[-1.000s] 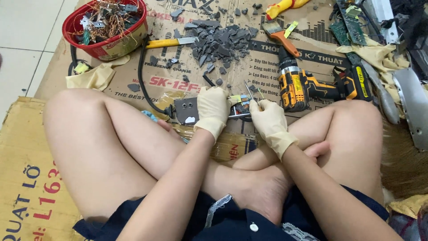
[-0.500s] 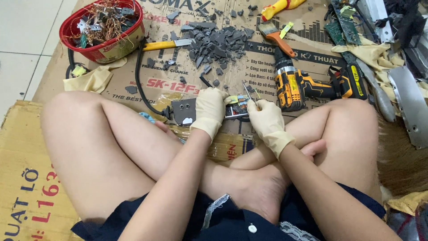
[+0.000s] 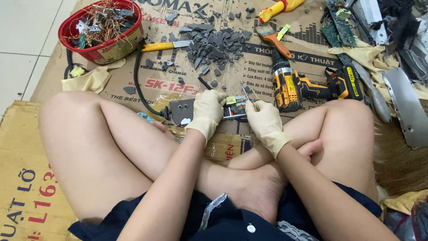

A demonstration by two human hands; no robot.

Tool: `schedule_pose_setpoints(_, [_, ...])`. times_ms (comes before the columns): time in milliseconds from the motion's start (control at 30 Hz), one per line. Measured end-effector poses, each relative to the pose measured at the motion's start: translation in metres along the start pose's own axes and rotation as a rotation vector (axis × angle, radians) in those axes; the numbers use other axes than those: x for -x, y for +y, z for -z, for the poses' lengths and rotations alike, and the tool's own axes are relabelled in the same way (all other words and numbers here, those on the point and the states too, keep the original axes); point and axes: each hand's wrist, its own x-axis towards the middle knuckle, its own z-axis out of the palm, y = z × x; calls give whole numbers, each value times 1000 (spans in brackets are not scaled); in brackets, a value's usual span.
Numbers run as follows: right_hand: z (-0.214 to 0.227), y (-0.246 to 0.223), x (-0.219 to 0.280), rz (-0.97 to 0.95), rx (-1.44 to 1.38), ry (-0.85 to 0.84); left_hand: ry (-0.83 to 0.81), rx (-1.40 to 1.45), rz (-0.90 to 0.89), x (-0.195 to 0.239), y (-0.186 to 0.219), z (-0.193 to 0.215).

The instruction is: The person sits cross-legged on the floor and uses a screwdriver to remove screws from a small electronic device. They then use pliers to pull out components and wires from the device's casing.

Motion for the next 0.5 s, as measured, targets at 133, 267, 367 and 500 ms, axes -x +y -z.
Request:
schedule_pose_setpoints(133, [-1,1,-2,3,-3,8,-13,-25,75,-4,-1,0])
schedule_pose_setpoints(267, [0,3,-4,7,-8,0,62,-98,22,-9,-6,-8])
schedule_pose_setpoints(367, [1,0,0,4,-2,4,139,-134,-59,-4,0,1])
schedule_pose_setpoints(500, [1,0,-1,4,-15,6,195,-141,-67,3,10,15])
